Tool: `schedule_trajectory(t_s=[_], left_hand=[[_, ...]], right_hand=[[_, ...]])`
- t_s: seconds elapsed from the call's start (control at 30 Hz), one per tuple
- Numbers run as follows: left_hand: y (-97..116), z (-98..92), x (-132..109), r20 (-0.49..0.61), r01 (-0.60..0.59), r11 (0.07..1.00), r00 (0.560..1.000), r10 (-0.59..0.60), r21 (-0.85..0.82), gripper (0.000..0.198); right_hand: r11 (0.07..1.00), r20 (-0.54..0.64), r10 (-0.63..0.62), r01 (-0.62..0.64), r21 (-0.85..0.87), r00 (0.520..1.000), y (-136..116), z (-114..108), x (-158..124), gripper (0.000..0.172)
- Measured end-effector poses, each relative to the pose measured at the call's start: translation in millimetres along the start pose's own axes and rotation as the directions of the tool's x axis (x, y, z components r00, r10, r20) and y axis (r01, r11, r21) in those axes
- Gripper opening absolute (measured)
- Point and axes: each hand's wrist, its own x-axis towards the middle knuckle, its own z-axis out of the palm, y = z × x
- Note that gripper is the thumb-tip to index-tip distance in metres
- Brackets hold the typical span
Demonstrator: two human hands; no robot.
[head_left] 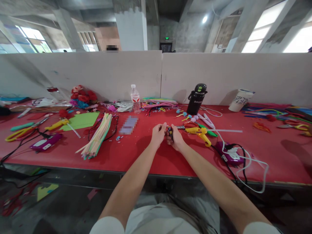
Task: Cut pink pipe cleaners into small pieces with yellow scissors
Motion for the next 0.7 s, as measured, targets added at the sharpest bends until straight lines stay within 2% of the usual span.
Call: schedule_trajectory(t_s=[0.17, 0.37, 0.7], left_hand=[[1.1, -0.9, 1.1, -0.005, 0.012, 0.999, 1.0, -0.012, -0.043, 0.039], [7.3, 0.8, -0.5, 0.034, 0.096, 0.984, 0.995, -0.092, -0.149, 0.038], [7.9, 2.0, -2.5, 0.133, 0.169, 0.966, 0.981, -0.145, -0.198, 0.041]], right_hand=[[1.0, 0.021, -0.023, 0.023, 0.012, 1.0, -0.4, -2.9, 1.3, 0.053], [0.995, -0.001, -0.061, 0.061, -0.083, 0.998, -2.9, 0.2, -2.1, 0.057], [0.988, -0.069, -0.097, 0.088, -0.127, 0.993, -4.2, 2.4, -3.2, 0.047]])
